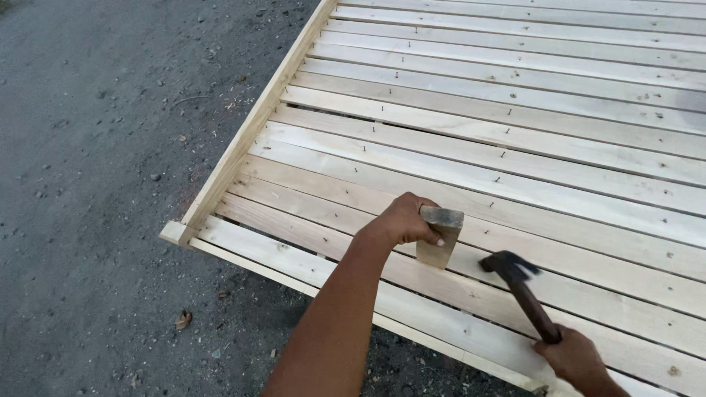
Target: The person hammers nails into the slats of a wooden bed frame laid on the ground, holding a small wood block in one hand and a claw hammer in the other, taking nails from a pink bucket placed on the frame.
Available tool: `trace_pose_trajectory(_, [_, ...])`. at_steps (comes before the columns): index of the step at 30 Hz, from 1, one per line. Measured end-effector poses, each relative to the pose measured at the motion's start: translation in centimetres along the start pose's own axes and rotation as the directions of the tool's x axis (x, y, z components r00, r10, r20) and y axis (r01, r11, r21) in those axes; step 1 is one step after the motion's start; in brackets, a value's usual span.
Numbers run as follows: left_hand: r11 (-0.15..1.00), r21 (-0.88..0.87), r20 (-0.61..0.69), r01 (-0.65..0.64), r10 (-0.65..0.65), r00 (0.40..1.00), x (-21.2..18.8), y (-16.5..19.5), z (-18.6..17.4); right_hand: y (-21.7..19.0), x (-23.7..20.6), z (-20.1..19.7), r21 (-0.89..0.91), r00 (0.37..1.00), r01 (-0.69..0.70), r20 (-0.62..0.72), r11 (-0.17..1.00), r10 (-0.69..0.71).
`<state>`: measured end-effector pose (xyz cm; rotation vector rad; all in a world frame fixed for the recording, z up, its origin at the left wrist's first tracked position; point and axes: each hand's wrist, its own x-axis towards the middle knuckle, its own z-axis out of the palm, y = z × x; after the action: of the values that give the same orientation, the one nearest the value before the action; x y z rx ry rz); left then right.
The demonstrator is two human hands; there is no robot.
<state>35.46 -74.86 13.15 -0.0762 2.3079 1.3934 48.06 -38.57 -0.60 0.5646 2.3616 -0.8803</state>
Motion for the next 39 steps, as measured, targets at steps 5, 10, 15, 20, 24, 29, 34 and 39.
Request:
trace_pose_trajectory(5, [0.996, -0.078, 0.023, -0.043, 0.045, 0.999, 0.3, -0.6, 0.1, -1.1, -0.3, -0.2, 0.041, 0.994, -0.106, 0.016, 0.994, 0.105])
trace_pose_trajectory(10, [0.999, 0.026, 0.007, 0.023, -0.023, 1.0, -0.1, 0.1, 0.0, -2.3, -0.9, -0.9, 0.336, 0.965, 0.24, -0.182, 0.911, -0.187])
trace_pose_trajectory(15, [0.999, 0.021, -0.012, -0.026, 0.026, 1.0, -0.4, 0.2, 0.1, -1.5, 0.0, 1.0, -0.096, 0.989, 0.139, -0.039, 0.986, -0.143])
trace_pose_trajectory(20, [0.999, 0.017, -0.006, 0.034, -0.034, 0.999, -0.5, -0.1, 0.3, -2.3, -0.2, 0.6, -0.136, 0.987, -0.133, 0.076, 0.982, 0.144])
trace_pose_trajectory(24, [1.0, 0.017, -0.014, -0.025, 0.026, 1.0, -0.5, 0.5, 0.2, -4.7, -1.2, -2.1, -0.071, 0.998, 0.042, -0.043, 0.997, -0.045])
trace_pose_trajectory(29, [0.994, -0.015, 0.024, 0.11, -0.109, 0.994, -0.1, 1.2, 0.1, -4.6, 0.0, -2.2, 0.198, 0.87, 0.449, -0.322, 0.872, -0.375])
trace_pose_trajectory(34, [0.995, -0.007, 0.007, -0.1, 0.1, 0.995, 0.1, 0.2, 0.3, -2.1, 0.3, 0.7, -0.253, 1.0, 0.009, 0.027, 0.967, -0.002])
trace_pose_trajectory(39, [0.999, -0.01, -0.005, -0.045, 0.045, 0.999, 0.3, -0.4, 0.5, -3.8, -0.2, -0.8, -0.251, 0.999, -0.025, 0.028, 0.968, 0.034])
